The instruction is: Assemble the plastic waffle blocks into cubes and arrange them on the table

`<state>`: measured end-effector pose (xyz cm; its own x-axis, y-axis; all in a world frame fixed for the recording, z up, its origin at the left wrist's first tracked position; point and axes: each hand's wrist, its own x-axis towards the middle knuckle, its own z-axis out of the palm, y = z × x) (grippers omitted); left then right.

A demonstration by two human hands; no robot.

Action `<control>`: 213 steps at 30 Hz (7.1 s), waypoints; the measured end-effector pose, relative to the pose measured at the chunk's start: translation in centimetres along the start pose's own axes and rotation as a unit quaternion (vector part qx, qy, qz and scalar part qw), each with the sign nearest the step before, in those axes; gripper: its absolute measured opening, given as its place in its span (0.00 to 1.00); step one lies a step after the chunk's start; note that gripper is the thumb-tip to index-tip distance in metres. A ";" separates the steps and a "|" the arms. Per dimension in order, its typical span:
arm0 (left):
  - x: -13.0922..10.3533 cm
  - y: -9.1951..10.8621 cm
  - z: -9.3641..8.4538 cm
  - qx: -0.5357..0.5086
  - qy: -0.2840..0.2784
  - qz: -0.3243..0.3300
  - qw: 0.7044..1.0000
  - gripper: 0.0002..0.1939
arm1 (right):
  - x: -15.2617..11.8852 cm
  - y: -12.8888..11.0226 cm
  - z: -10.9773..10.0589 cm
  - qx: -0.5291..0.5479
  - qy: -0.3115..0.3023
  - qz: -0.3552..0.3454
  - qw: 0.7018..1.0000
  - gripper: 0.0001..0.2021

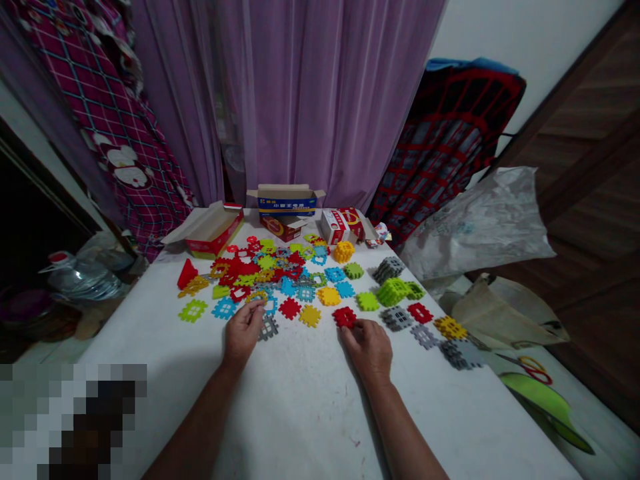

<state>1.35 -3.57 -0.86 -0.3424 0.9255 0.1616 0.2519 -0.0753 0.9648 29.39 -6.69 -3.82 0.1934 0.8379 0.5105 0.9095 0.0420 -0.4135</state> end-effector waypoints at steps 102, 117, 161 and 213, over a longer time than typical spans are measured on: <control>-3.3 2.8 5.0 -0.103 -0.223 -0.234 0.941 0.20 | -0.9 -2.9 -0.3 0.115 0.011 -0.142 0.983 0.10; -3.5 2.7 5.1 -0.070 -0.258 -0.237 0.934 0.21 | -1.2 -3.9 0.4 0.164 0.013 -0.197 0.967 0.12; -3.2 1.4 3.0 -0.186 -0.258 -0.203 0.926 0.30 | 0.0 -0.4 0.1 0.049 0.057 -0.021 0.997 0.10; 10.0 -0.7 -8.0 0.416 -0.027 0.049 0.908 0.17 | -0.1 -0.6 1.9 0.158 0.054 -0.129 0.978 0.13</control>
<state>-9.52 2.80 1.71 -0.2430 0.9480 0.2057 0.8824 0.1279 0.4527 28.11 -5.73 -5.04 0.0261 0.7156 0.6980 0.7780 0.4239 -0.4637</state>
